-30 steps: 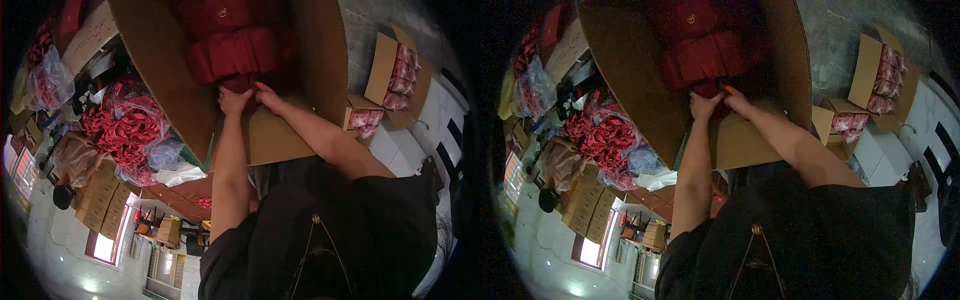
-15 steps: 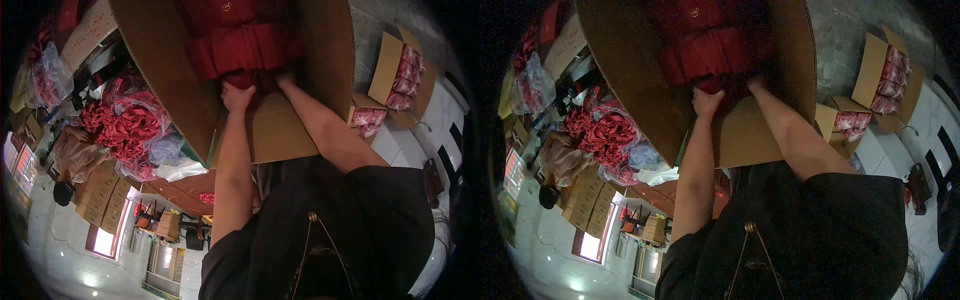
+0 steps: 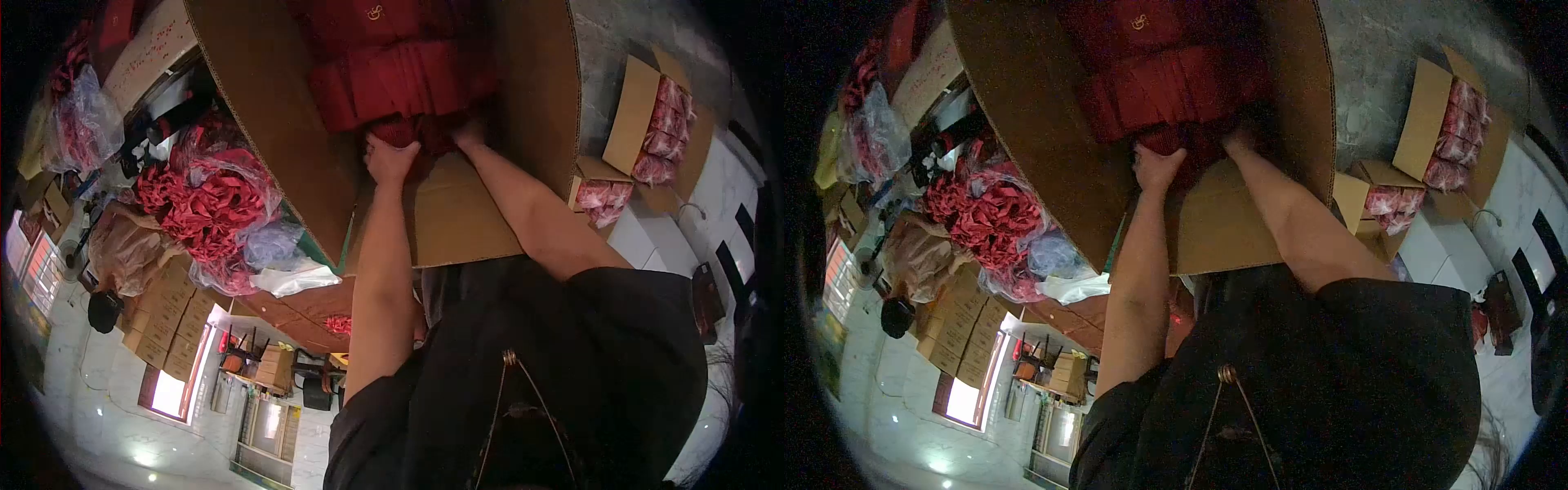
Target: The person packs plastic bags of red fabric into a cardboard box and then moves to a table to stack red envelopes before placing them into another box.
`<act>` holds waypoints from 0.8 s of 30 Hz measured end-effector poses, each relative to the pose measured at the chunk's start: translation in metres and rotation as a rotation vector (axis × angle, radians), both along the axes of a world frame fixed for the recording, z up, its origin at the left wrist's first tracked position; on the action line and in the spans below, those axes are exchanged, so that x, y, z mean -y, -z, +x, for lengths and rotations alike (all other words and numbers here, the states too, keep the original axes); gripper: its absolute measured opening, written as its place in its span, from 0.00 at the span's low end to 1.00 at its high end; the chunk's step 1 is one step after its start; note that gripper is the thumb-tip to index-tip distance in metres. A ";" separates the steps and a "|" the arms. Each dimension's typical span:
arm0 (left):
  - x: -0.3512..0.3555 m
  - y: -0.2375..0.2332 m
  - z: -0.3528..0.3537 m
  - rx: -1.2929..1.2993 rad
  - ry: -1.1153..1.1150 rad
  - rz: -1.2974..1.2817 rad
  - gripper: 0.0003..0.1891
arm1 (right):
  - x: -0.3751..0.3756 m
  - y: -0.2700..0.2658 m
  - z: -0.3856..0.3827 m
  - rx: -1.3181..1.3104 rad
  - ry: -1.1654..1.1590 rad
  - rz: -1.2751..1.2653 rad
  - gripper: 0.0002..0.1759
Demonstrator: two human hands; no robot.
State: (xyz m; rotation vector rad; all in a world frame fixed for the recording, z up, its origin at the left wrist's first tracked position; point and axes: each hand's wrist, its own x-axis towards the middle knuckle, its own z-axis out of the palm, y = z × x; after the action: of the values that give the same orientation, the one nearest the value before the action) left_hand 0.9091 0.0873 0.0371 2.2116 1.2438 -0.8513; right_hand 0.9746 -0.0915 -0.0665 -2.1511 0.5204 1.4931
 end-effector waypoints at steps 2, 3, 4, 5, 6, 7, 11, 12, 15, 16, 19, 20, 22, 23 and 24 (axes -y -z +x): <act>-0.001 0.001 0.000 0.075 0.001 -0.018 0.61 | -0.003 0.019 -0.016 0.216 0.034 -0.029 0.47; 0.000 0.000 0.001 0.076 0.001 -0.018 0.61 | -0.004 0.027 -0.022 0.431 0.069 -0.058 0.49; 0.001 -0.001 0.003 0.061 -0.005 -0.003 0.60 | -0.005 0.012 -0.015 0.432 0.069 -0.056 0.49; 0.002 -0.001 0.002 0.044 -0.009 0.012 0.60 | -0.006 -0.016 -0.003 0.365 0.043 -0.113 0.48; 0.001 0.000 0.002 0.045 -0.008 0.013 0.60 | -0.007 -0.034 0.006 0.300 0.016 -0.169 0.47; 0.001 0.002 0.001 0.057 -0.017 0.007 0.60 | -0.002 -0.026 0.002 0.301 0.016 -0.170 0.47; -0.004 0.013 -0.006 0.116 0.005 0.006 0.60 | 0.031 0.013 -0.014 0.373 0.238 0.019 0.42; -0.005 0.015 -0.009 0.115 0.006 0.005 0.60 | 0.035 0.014 -0.016 0.257 0.308 0.088 0.39; -0.010 0.008 -0.005 0.090 0.009 -0.061 0.60 | 0.013 -0.059 -0.005 0.269 0.230 0.138 0.34; -0.012 0.006 -0.004 0.047 0.001 -0.112 0.60 | 0.006 -0.054 -0.016 0.275 0.231 0.140 0.34; -0.012 -0.007 0.007 0.000 -0.020 -0.146 0.62 | -0.016 -0.031 -0.041 0.160 0.293 0.362 0.38; -0.012 -0.010 0.006 -0.026 -0.028 -0.138 0.63 | -0.026 -0.044 -0.042 0.042 0.265 0.507 0.40; -0.016 -0.002 0.002 0.003 -0.038 -0.133 0.66 | -0.044 -0.082 -0.035 0.081 0.200 0.524 0.41; -0.017 0.001 -0.002 0.025 -0.041 -0.133 0.68 | -0.047 -0.105 -0.023 -0.060 0.125 0.530 0.47; -0.019 -0.001 -0.003 0.024 -0.043 -0.133 0.68 | -0.049 -0.116 -0.017 -0.201 0.049 0.532 0.54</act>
State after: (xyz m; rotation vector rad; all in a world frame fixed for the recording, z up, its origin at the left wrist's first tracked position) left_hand 0.9057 0.1064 0.0383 2.0773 1.1841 -0.8627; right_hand 0.9575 -0.0424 0.0500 -1.5810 0.2038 1.6095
